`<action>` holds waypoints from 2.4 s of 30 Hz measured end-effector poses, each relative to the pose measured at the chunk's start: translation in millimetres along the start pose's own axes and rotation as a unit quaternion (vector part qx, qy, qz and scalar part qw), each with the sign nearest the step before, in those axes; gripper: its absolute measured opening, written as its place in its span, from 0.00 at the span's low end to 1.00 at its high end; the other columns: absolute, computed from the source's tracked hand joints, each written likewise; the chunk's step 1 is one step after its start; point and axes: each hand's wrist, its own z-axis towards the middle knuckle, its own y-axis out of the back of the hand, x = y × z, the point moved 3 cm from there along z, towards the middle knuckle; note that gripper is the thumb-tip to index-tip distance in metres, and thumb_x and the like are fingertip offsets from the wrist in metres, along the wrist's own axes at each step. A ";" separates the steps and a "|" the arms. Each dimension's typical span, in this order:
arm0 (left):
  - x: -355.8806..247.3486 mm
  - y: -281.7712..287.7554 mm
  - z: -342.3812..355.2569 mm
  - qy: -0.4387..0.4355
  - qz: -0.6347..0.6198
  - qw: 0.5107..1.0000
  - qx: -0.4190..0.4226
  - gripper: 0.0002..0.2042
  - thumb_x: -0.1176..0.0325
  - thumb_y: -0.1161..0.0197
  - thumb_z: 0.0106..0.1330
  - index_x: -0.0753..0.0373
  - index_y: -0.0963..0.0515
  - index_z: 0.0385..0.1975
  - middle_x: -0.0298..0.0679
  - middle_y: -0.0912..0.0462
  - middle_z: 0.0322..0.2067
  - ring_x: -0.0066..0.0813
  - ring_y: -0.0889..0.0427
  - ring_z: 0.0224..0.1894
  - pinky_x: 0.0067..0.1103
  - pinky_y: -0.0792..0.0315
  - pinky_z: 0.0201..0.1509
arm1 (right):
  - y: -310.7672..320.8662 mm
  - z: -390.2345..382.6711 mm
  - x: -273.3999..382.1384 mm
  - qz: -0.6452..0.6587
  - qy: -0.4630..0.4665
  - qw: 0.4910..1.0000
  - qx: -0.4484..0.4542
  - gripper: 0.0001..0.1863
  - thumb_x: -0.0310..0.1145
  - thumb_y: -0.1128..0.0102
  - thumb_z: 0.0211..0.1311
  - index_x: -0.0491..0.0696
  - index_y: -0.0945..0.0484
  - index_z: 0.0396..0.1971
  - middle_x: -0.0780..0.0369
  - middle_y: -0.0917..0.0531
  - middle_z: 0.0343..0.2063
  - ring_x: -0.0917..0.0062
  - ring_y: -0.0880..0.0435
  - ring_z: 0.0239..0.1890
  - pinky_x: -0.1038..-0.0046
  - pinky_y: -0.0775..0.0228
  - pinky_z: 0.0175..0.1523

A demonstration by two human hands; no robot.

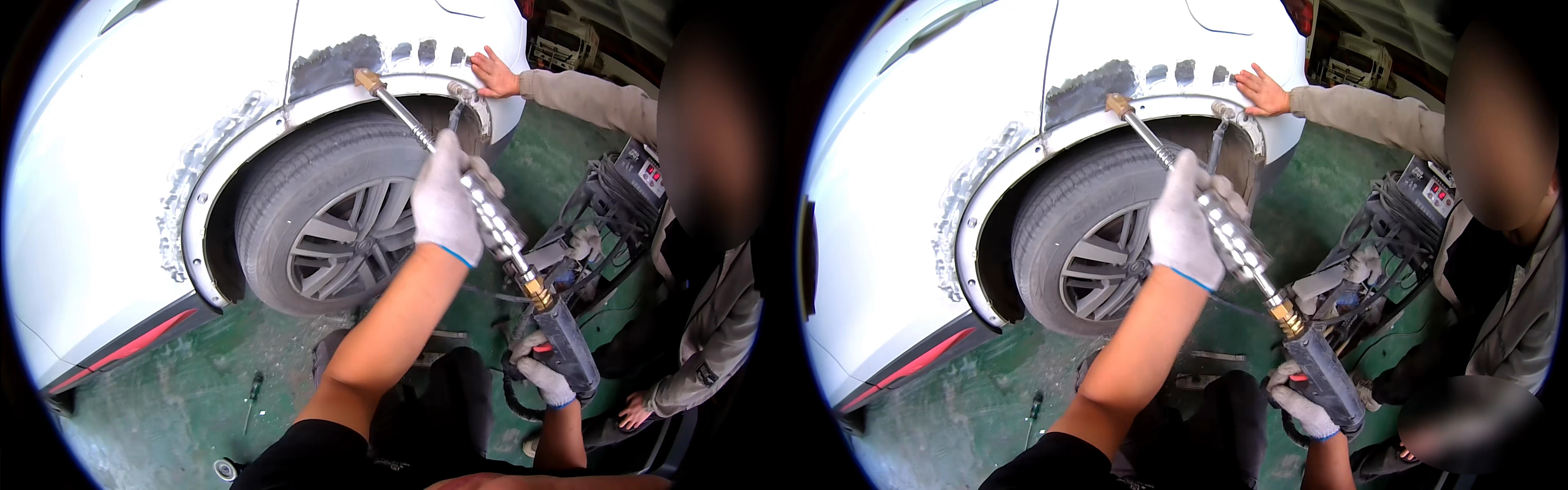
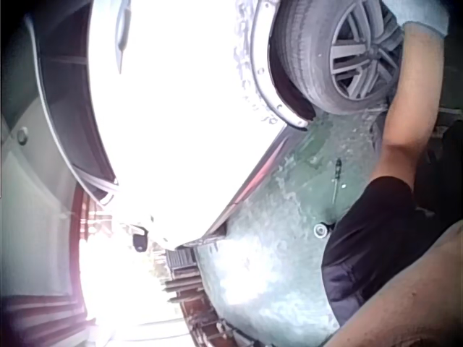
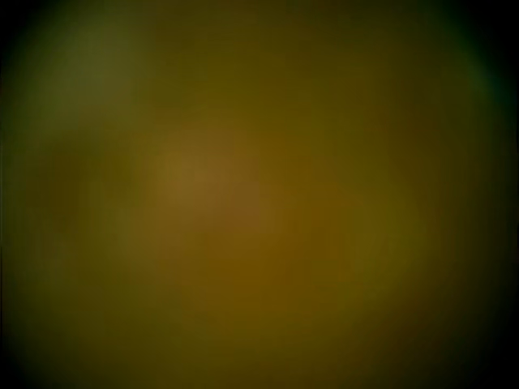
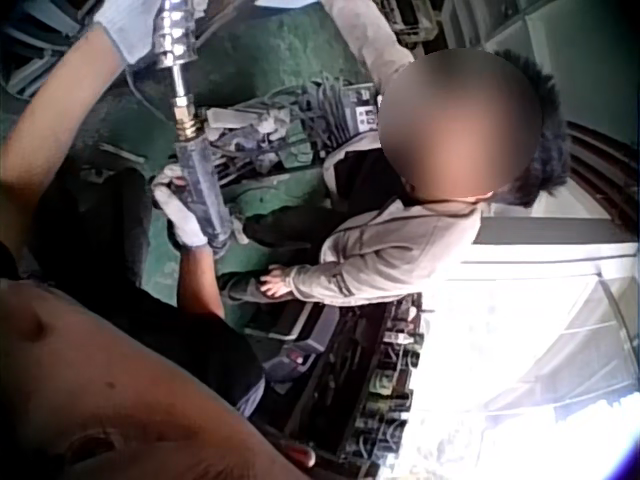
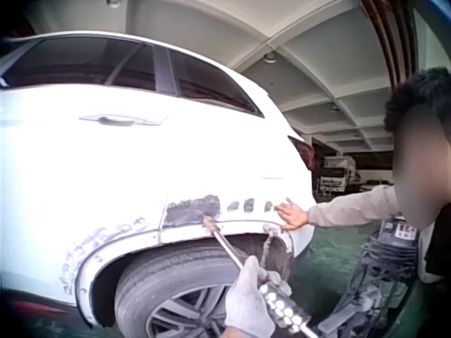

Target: The person uses a spot welder to attach a puller stud to the rear bumper of a white car. They then use a hammer to tap the stud and the surrounding area. The person repeatedly uses the spot welder to heat and pull the stud, attempting to remove a dent from the bumper.

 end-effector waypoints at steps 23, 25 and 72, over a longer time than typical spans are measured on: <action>3.7 4.0 -16.2 -0.044 0.129 0.991 -0.007 0.10 0.64 0.33 0.75 0.60 0.28 0.42 0.38 0.17 0.32 0.32 0.13 0.31 0.28 0.18 0.34 | 1.3 30.5 -19.6 0.051 0.032 0.992 0.107 0.15 0.34 0.22 0.56 0.43 0.16 0.39 0.58 0.14 0.30 0.65 0.14 0.38 0.55 0.20 0.54; 5.1 4.3 -14.7 -0.049 0.114 0.992 0.001 0.10 0.65 0.32 0.74 0.60 0.27 0.42 0.38 0.17 0.31 0.33 0.13 0.31 0.28 0.18 0.33 | 1.9 30.2 -17.8 0.034 0.040 0.995 0.081 0.13 0.34 0.22 0.56 0.43 0.15 0.35 0.59 0.14 0.31 0.66 0.15 0.38 0.57 0.20 0.55; -1.6 8.8 -16.9 -0.033 0.055 0.998 0.009 0.14 0.60 0.38 0.79 0.58 0.28 0.30 0.42 0.18 0.26 0.39 0.15 0.27 0.32 0.20 0.32 | 10.5 28.1 -27.8 -0.043 0.036 0.996 0.066 0.10 0.31 0.23 0.56 0.45 0.15 0.34 0.63 0.14 0.34 0.72 0.16 0.40 0.65 0.22 0.52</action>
